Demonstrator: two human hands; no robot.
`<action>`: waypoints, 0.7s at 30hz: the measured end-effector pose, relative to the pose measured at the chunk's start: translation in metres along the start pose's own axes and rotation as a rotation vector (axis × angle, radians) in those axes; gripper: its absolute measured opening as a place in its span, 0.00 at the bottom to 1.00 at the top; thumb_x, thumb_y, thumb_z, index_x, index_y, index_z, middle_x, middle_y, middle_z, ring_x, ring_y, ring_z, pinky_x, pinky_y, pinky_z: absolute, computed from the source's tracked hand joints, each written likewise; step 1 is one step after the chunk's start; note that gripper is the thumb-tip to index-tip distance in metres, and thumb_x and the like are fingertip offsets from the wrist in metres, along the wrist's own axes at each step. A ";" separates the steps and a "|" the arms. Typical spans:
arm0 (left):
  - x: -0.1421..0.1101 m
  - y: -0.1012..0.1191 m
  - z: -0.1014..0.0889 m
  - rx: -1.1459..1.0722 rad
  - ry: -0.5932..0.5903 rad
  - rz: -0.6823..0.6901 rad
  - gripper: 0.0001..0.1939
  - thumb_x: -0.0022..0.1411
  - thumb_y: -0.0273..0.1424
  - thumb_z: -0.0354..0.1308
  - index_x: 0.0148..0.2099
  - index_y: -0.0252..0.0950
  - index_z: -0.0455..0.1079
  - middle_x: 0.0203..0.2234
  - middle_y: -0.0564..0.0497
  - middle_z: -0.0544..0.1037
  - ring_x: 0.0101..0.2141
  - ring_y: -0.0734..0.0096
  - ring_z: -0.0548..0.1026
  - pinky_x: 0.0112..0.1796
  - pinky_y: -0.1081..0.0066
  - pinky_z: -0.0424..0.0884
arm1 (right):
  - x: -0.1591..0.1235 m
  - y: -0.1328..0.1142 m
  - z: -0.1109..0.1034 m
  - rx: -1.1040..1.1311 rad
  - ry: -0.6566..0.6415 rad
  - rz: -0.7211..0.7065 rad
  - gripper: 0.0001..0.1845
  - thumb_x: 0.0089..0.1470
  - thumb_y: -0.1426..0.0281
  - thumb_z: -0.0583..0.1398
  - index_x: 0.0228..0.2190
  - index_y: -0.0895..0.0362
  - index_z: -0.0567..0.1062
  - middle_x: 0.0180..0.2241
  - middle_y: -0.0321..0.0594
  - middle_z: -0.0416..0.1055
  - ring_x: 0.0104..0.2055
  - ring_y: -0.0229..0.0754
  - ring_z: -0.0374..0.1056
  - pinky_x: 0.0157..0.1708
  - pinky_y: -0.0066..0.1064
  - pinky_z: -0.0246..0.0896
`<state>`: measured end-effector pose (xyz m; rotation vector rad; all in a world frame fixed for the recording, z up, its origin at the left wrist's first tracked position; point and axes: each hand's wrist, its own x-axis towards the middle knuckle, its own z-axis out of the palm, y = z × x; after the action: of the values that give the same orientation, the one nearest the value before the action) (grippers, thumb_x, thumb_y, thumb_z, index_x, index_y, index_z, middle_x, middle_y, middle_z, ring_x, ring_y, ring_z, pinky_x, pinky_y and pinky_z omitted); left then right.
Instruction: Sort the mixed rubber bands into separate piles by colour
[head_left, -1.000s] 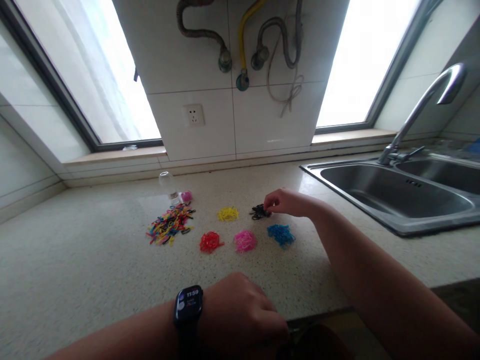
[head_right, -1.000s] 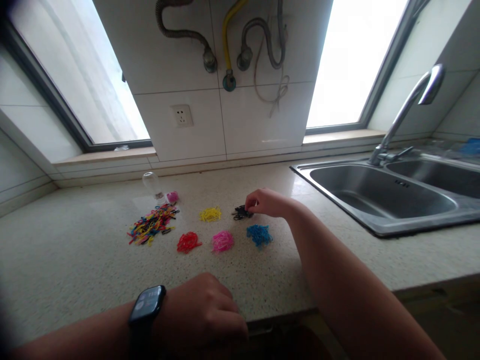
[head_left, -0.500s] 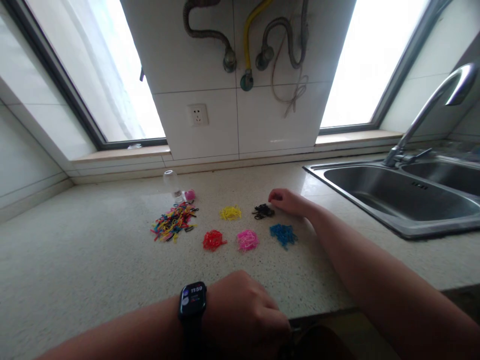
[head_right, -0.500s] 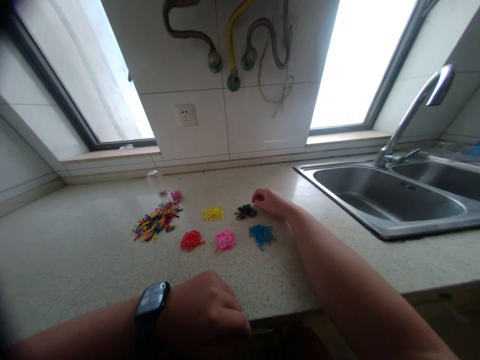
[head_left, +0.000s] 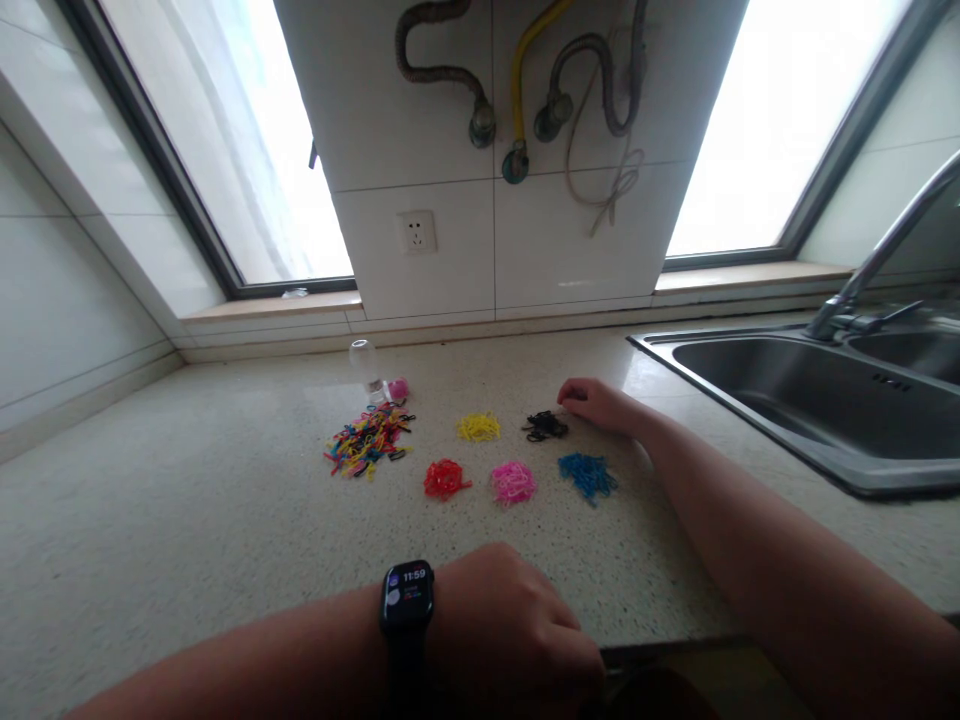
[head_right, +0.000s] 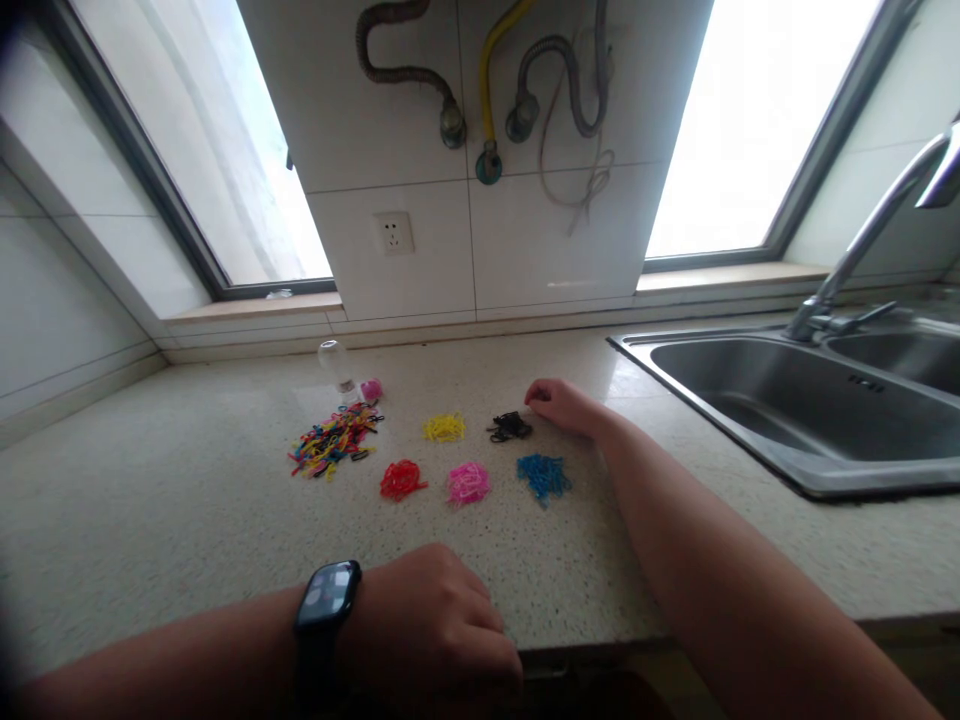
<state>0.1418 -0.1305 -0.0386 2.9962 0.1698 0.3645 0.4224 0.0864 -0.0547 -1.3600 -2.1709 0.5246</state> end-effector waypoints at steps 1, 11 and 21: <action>0.000 0.000 0.000 0.000 0.000 -0.004 0.08 0.67 0.39 0.54 0.41 0.42 0.70 0.25 0.58 0.76 0.27 0.73 0.73 0.22 0.69 0.57 | 0.000 0.000 0.000 -0.001 -0.002 0.000 0.08 0.51 0.68 0.58 0.33 0.57 0.77 0.29 0.39 0.75 0.32 0.42 0.68 0.33 0.31 0.61; -0.001 0.001 -0.001 0.011 -0.010 0.000 0.09 0.68 0.40 0.53 0.41 0.42 0.70 0.26 0.58 0.77 0.27 0.74 0.74 0.21 0.69 0.57 | -0.002 -0.006 -0.003 -0.001 -0.011 0.024 0.10 0.51 0.68 0.58 0.34 0.57 0.77 0.29 0.40 0.75 0.31 0.42 0.68 0.32 0.32 0.61; 0.001 0.005 -0.013 0.142 0.024 0.073 0.07 0.68 0.35 0.54 0.37 0.39 0.68 0.24 0.59 0.75 0.24 0.75 0.70 0.19 0.68 0.54 | -0.002 -0.007 -0.004 0.001 -0.034 0.051 0.10 0.52 0.66 0.58 0.35 0.57 0.76 0.28 0.40 0.74 0.30 0.42 0.67 0.31 0.32 0.60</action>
<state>0.1398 -0.1343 -0.0255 3.1455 0.0921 0.4131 0.4210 0.0819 -0.0483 -1.4196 -2.1673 0.5716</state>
